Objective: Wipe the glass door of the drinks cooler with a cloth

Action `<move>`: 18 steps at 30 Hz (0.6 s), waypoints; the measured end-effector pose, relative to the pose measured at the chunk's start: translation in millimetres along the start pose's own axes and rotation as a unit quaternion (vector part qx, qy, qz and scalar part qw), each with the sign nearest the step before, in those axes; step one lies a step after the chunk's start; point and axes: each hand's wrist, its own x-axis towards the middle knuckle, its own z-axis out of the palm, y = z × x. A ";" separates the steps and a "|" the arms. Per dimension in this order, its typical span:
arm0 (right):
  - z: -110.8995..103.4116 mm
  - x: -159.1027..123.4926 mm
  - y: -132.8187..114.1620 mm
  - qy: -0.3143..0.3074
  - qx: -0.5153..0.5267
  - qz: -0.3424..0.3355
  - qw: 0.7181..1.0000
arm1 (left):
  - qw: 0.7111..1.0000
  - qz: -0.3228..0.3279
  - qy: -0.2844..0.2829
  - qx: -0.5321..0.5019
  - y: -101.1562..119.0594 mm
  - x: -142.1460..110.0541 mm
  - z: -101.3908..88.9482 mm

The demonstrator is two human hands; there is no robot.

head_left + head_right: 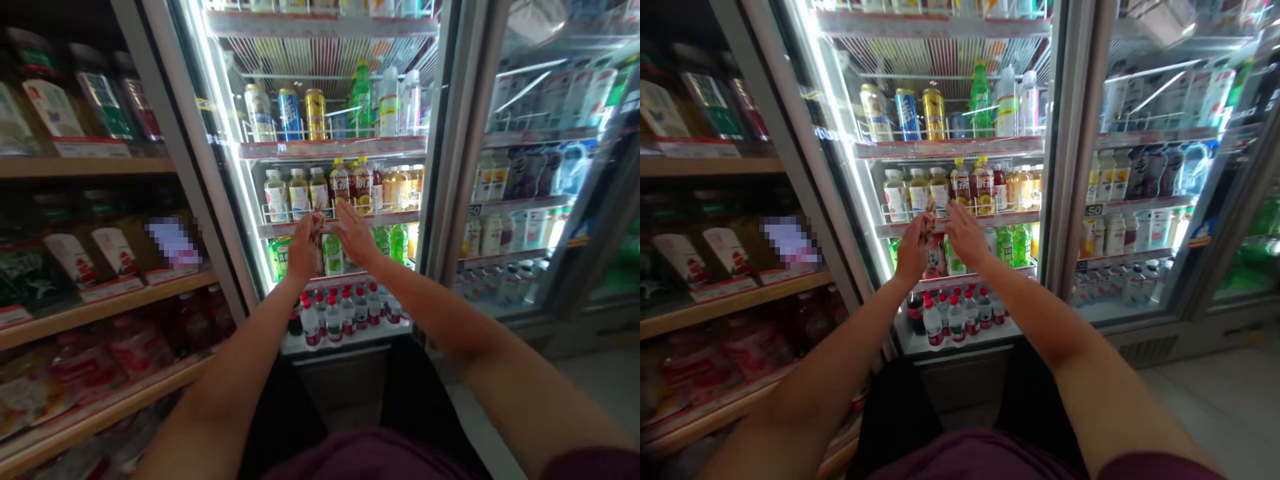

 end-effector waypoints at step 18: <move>-46.3 -15.2 96.9 -0.150 -0.238 0.174 0.944 | 0.982 0.050 -0.106 0.147 2.5 -22.2 27.3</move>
